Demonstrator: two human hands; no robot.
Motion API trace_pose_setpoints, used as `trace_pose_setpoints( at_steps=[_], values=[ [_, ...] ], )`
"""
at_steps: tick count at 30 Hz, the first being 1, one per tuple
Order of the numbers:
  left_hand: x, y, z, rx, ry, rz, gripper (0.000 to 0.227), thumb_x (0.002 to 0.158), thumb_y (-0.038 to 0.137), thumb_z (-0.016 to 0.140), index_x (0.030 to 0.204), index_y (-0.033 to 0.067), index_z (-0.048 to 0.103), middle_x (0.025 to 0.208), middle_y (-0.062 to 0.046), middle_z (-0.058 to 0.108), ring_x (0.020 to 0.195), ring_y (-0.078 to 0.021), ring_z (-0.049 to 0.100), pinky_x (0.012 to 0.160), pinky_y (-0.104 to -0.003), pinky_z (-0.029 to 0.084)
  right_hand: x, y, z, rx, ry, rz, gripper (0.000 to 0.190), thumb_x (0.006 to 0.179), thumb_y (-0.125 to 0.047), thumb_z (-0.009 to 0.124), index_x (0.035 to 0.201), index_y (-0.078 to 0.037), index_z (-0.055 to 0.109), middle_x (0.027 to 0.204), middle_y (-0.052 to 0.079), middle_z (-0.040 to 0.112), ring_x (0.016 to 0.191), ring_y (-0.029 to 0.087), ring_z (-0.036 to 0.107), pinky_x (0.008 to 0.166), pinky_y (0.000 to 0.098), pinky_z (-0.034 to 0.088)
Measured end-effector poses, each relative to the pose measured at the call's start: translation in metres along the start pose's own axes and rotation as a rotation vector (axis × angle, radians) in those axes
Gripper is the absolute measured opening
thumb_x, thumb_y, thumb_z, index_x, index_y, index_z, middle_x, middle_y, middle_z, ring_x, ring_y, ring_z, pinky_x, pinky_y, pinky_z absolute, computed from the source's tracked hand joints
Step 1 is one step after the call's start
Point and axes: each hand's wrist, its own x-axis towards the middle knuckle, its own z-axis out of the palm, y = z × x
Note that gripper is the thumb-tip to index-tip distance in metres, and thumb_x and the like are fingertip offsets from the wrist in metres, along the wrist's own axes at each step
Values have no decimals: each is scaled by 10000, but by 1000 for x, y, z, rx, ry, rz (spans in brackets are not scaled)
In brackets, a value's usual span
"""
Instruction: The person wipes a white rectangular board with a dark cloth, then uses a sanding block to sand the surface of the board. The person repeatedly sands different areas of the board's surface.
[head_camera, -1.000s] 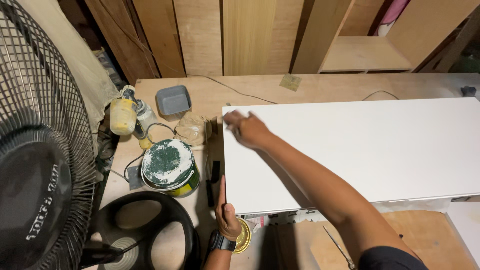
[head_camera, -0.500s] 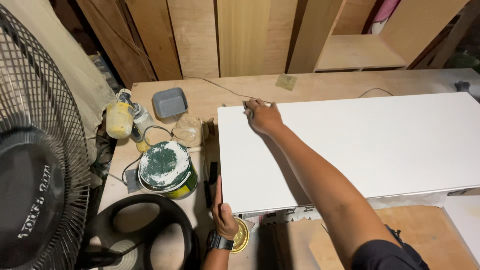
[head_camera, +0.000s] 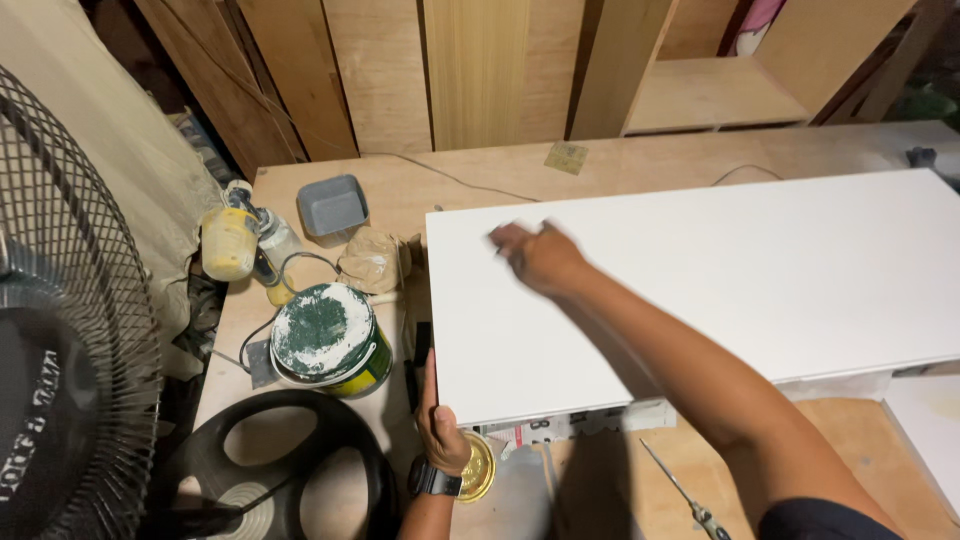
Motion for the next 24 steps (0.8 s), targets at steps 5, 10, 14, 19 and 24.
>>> trace_pose_setpoints(
  at_steps=[5,10,14,19,24],
  values=[
    [-1,5,1,-50,-8,-35,908,1079,644,273,1626,-54,467,1617,-268,593,1483,-367,622,1143,-410,554,-1,21,-28,-58,9,360,536,1129,-376,283,1569,-255,565,1652,68,546,1411,296,578,1236,522,309],
    [-3,5,-3,-54,-29,-41,922,1081,651,281,1628,-70,453,1618,-278,586,1489,-373,612,1162,-418,543,-32,5,-19,-25,-82,44,565,1118,-365,308,1641,-277,503,1754,-72,440,1615,179,406,1266,523,259],
    [3,11,-2,-22,-21,6,846,1111,588,269,1622,-55,472,1638,-276,563,1524,-388,578,1203,-428,517,-27,120,-45,875,299,588,348,1063,-334,517,1334,-239,714,1404,-9,715,1233,206,715,1012,327,559],
    [3,6,-2,9,-28,26,858,1106,588,255,1613,-64,484,1607,-284,594,1474,-383,626,1157,-415,538,-105,104,-112,2225,673,502,424,1052,-329,694,1407,-97,672,1371,135,758,1300,305,720,1204,555,570],
    [1,5,1,-148,-19,-80,920,1065,645,312,1639,-61,441,1640,-282,558,1512,-369,578,1168,-423,534,-127,98,-114,2267,631,424,493,952,-308,800,1383,-104,676,1354,131,754,1307,313,711,1195,607,553]
  ],
)
